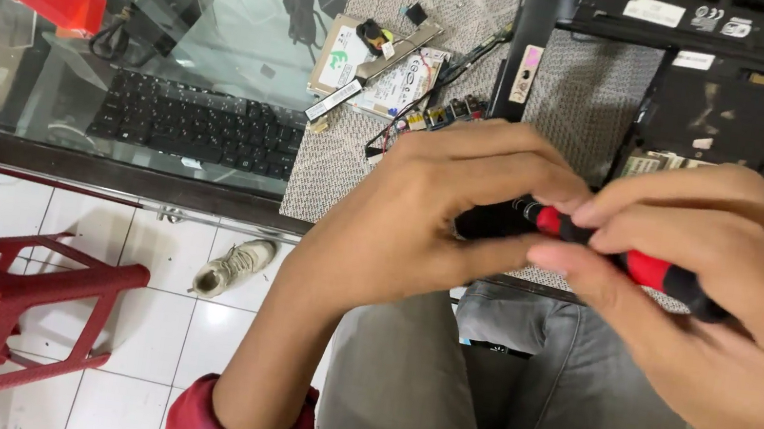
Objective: Using a screwdriver to remove internal screws and prying open the chassis of a laptop for repair.
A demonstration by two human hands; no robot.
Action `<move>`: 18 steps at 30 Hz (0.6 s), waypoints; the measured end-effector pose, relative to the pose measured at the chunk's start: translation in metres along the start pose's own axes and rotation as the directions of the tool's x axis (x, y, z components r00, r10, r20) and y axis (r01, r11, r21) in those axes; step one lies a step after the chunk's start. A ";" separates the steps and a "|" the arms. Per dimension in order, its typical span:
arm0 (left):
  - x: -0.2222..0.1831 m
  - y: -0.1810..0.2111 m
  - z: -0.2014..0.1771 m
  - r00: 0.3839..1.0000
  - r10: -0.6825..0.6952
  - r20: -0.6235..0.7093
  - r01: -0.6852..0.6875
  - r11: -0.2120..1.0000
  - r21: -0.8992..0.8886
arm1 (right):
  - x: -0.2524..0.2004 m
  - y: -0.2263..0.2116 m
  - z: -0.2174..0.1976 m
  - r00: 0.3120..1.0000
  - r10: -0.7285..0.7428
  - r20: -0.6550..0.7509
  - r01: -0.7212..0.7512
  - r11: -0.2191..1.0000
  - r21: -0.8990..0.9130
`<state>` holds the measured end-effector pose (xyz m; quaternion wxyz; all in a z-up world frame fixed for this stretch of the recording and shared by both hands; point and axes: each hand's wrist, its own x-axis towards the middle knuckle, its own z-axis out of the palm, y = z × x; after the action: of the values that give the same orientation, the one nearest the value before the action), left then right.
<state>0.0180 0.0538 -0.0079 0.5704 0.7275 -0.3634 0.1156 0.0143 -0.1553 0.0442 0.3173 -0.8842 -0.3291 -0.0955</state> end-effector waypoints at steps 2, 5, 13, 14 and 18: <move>0.001 0.001 0.000 0.999 0.016 -0.032 -0.015 0.998 0.053 | 0.003 -0.002 -0.003 0.984 -0.177 0.024 0.176 0.984 0.038; 0.001 0.003 0.001 0.999 0.016 -0.046 -0.012 0.996 0.092 | 0.000 0.004 -0.010 0.991 -0.118 0.060 0.102 0.971 0.215; -0.004 0.016 0.004 0.996 -0.080 -0.047 0.085 0.990 0.116 | 0.003 0.005 -0.013 0.965 -0.252 -0.068 0.252 0.968 -0.004; -0.003 0.020 0.005 0.996 -0.066 -0.057 0.073 0.990 0.119 | 0.004 0.007 -0.012 0.956 -0.277 -0.100 0.277 0.961 -0.015; 0.000 0.024 0.009 0.998 -0.006 -0.068 0.021 0.975 0.221 | 0.009 0.012 -0.005 0.933 -0.331 -0.144 0.333 0.943 -0.008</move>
<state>-0.0001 0.0431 0.0070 0.4982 0.7847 -0.3241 0.1759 0.0286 -0.1607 0.0456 0.3266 -0.8041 -0.4510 -0.2081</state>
